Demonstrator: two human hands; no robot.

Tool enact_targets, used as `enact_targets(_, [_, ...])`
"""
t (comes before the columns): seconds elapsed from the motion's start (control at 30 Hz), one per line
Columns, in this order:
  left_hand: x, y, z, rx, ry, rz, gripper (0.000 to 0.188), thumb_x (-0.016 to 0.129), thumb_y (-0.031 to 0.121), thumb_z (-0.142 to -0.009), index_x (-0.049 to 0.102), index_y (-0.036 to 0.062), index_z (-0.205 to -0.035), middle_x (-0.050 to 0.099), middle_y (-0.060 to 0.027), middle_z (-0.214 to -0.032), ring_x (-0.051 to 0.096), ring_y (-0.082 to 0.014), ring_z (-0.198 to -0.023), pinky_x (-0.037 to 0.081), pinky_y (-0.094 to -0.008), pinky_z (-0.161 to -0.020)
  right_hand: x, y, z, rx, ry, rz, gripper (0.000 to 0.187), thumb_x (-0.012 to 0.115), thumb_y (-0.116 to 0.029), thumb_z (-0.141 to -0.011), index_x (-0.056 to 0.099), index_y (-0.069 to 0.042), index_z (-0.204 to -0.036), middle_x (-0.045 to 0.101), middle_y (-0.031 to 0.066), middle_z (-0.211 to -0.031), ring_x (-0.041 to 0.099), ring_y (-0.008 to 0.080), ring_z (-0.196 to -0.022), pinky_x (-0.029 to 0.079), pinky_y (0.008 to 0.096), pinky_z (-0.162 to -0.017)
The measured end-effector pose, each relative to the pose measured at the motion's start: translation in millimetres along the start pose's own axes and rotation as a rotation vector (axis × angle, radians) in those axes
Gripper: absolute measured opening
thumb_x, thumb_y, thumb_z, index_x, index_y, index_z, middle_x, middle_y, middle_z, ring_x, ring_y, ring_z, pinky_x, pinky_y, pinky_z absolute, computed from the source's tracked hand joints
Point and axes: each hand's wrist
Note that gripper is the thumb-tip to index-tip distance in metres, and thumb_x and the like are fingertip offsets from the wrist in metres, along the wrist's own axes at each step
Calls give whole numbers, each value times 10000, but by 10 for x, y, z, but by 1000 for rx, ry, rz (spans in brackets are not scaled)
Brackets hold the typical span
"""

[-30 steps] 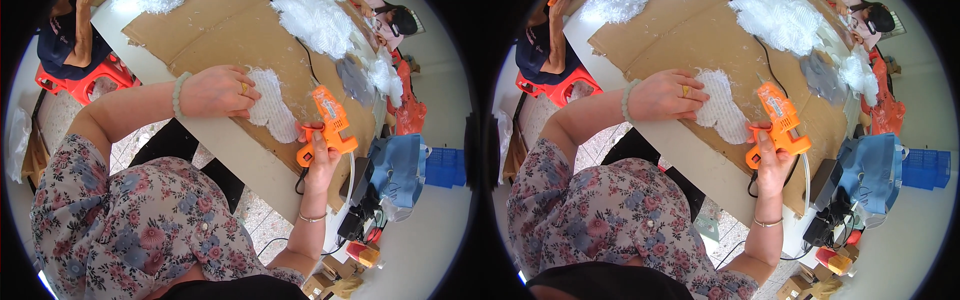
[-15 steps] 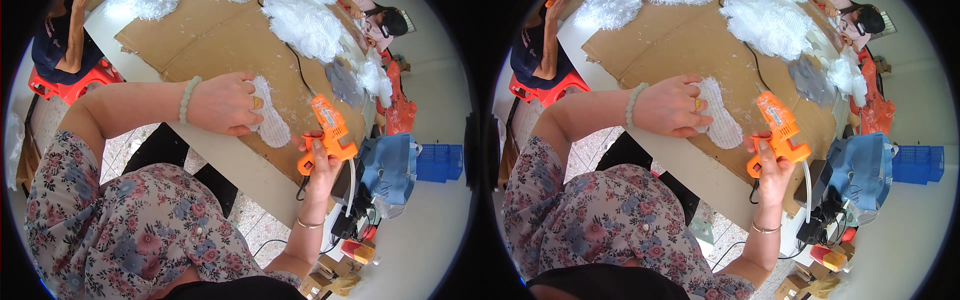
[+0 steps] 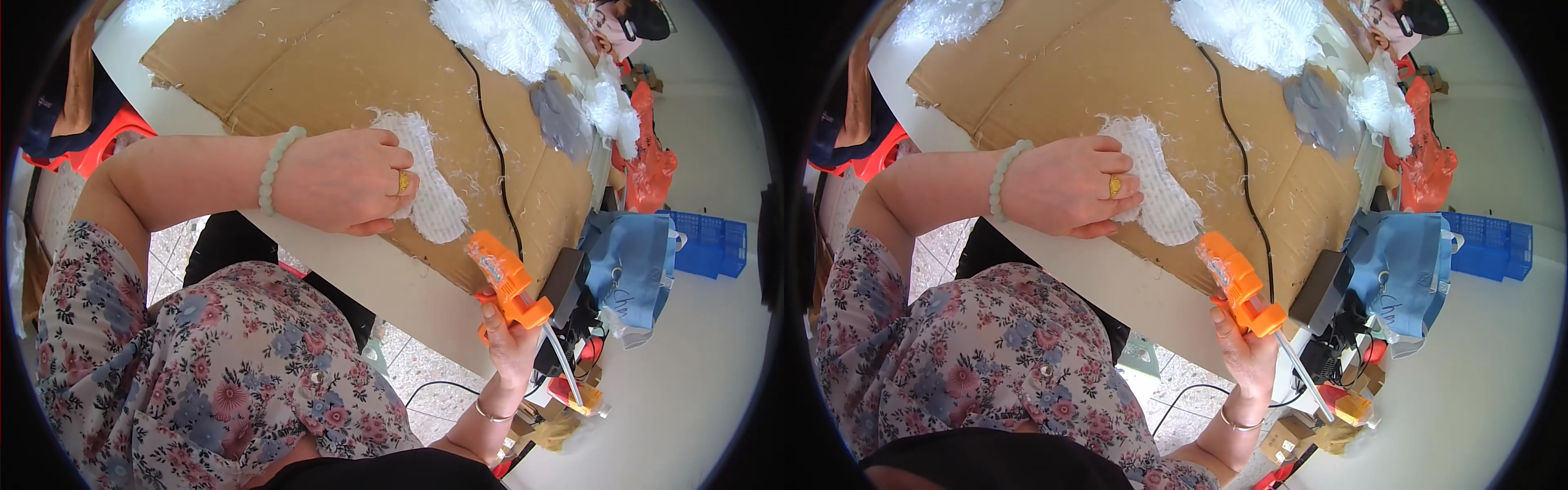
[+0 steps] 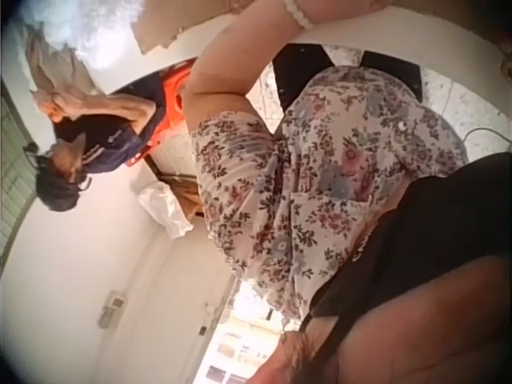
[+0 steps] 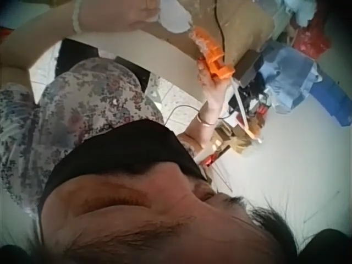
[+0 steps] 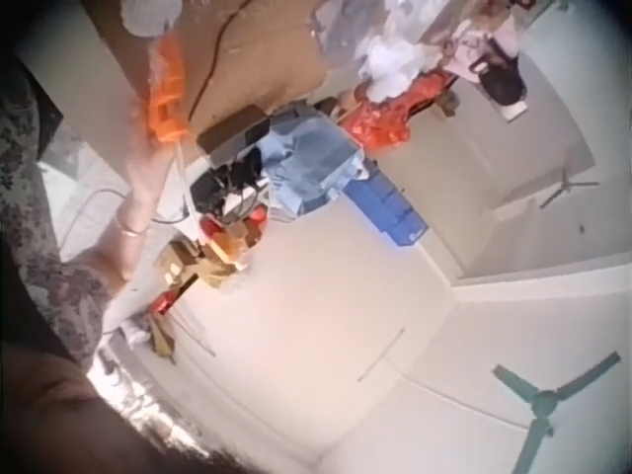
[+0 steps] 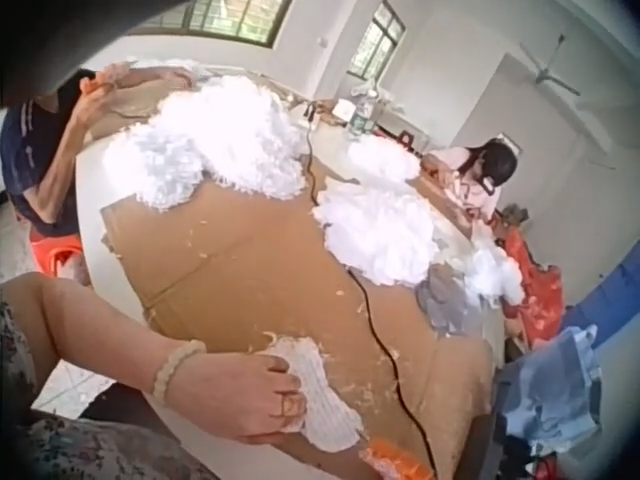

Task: Apply hot glue to pieces of white material using a glue gun at a factory workbench.

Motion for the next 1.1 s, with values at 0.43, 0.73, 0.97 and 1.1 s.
enact_targets(0.43, [11,8,-5,25,5,-17,335,682,202,-732,624,-22,-974,596,-56,-851,540,-214,-875,464,-362,-816,68,41,-155,-116,48,137,253,692,-161,-845,614,5,-1019,599,-11,-780,440,20,-558,345,171,-500])
enact_targets(0.73, [-5,10,12,18,18,17,297,674,199,-741,619,-9,-947,594,-49,-841,537,-213,-865,464,-362,-813,53,-119,-218,-128,49,381,227,684,-152,-842,612,11,-983,533,-30,-655,456,38,-556,358,200,-500])
enact_targets(0.97, [-36,-21,23,50,34,35,270,682,223,-748,636,5,-901,610,-57,-874,541,-207,-858,463,-358,-808,112,-244,-291,-134,33,414,213,675,-141,-840,608,11,-973,536,-20,-656,464,50,-564,379,212,-513])
enact_targets(1.1, [-50,-21,50,36,38,43,255,679,225,-753,645,6,-878,617,-59,-890,540,-208,-852,462,-361,-809,110,-282,-357,-162,3,476,234,690,-124,-830,606,23,-992,570,16,-682,513,81,-584,417,226,-536])
Point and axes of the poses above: each hand's wrist, its own z-axis away from the middle knuckle, its own x-axis out of the palm, y = z × x
